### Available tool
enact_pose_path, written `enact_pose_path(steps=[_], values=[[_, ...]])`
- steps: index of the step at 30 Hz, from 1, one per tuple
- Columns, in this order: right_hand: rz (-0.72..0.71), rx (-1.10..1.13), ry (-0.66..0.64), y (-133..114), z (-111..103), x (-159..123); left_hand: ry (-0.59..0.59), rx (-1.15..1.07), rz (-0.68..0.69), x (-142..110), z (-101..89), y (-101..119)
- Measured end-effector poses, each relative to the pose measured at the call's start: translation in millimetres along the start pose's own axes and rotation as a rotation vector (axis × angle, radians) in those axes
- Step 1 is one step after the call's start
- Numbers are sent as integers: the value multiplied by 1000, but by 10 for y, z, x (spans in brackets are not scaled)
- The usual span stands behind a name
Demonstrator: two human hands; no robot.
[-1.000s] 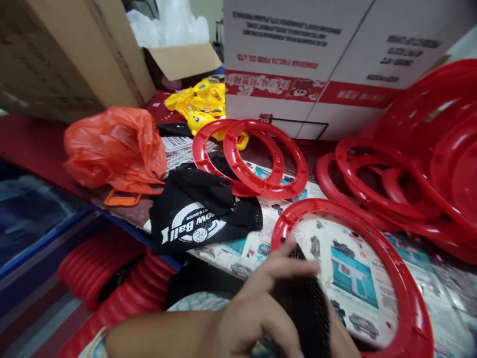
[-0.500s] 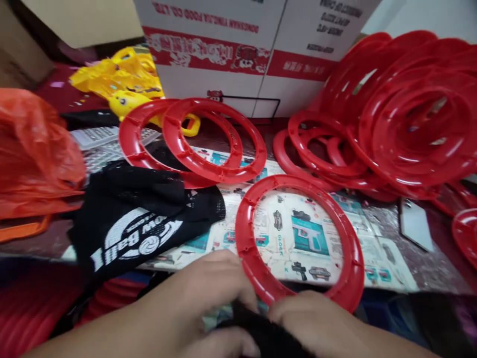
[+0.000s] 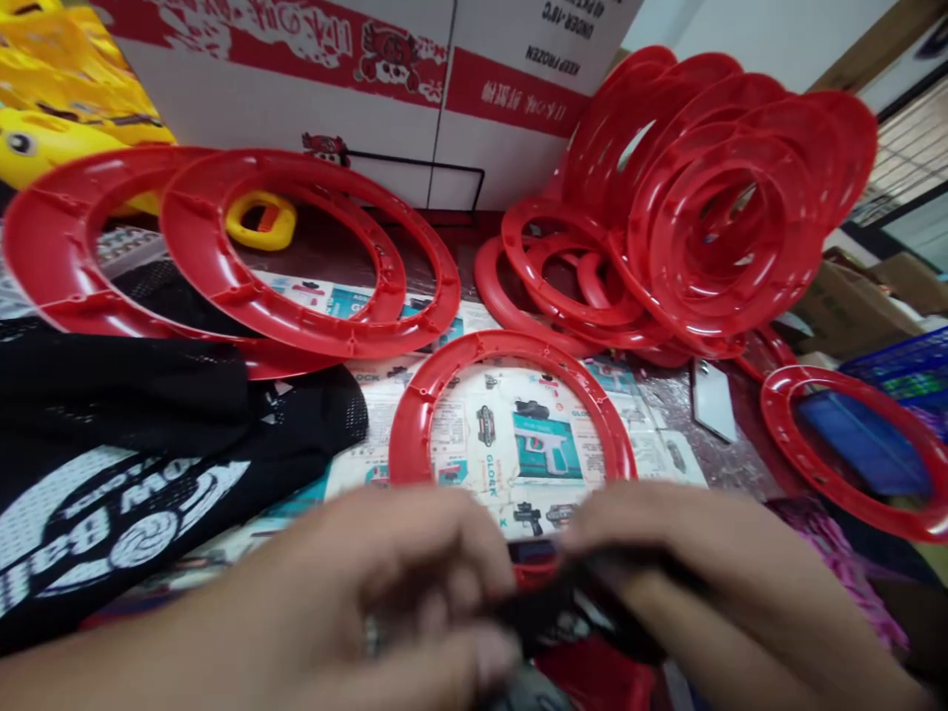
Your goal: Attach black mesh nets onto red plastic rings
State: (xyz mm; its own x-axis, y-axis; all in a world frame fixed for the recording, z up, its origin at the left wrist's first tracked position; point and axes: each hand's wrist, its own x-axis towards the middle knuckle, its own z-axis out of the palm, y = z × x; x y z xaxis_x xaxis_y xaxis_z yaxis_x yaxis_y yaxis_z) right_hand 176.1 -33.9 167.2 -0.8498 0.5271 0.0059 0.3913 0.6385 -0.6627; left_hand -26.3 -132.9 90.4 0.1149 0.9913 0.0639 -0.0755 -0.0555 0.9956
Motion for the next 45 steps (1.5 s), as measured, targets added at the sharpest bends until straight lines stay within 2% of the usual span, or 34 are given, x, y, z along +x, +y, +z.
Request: enact_pose_path(steps=[1,3,6,8,11,14,18,21,24,28,36,41,45], values=[[-16,8,69,85,-7,154,20,38,-45,130,-41,7],[41,23,72,331,43,483,5,245,-165,427,-167,-24],[132,170,-22,777,208,889,60,592,-239,802,-357,-173],[171,289,-78,1020,317,1046,126,745,-206,924,-416,-301],[201,399,-77,1214,424,1139,196,889,-18,941,-402,-472],[213,458,-83,1269,462,1152,268,871,108,903,-356,-598],[233,443,-74,1307,473,1172,331,801,66,915,-345,-722],[270,414,-52,1335,500,1207,374,821,25,948,-340,-800],[239,445,-17,1342,536,1238,435,848,32,967,-320,-851],[199,434,-7,1324,551,1257,471,897,67,982,-306,-857],[252,306,-23,1282,512,1316,513,952,85,982,-328,-830],[289,199,63,1290,551,1321,539,973,104,981,-329,-854],[273,216,53,1287,574,1320,527,975,122,989,-334,-841]])
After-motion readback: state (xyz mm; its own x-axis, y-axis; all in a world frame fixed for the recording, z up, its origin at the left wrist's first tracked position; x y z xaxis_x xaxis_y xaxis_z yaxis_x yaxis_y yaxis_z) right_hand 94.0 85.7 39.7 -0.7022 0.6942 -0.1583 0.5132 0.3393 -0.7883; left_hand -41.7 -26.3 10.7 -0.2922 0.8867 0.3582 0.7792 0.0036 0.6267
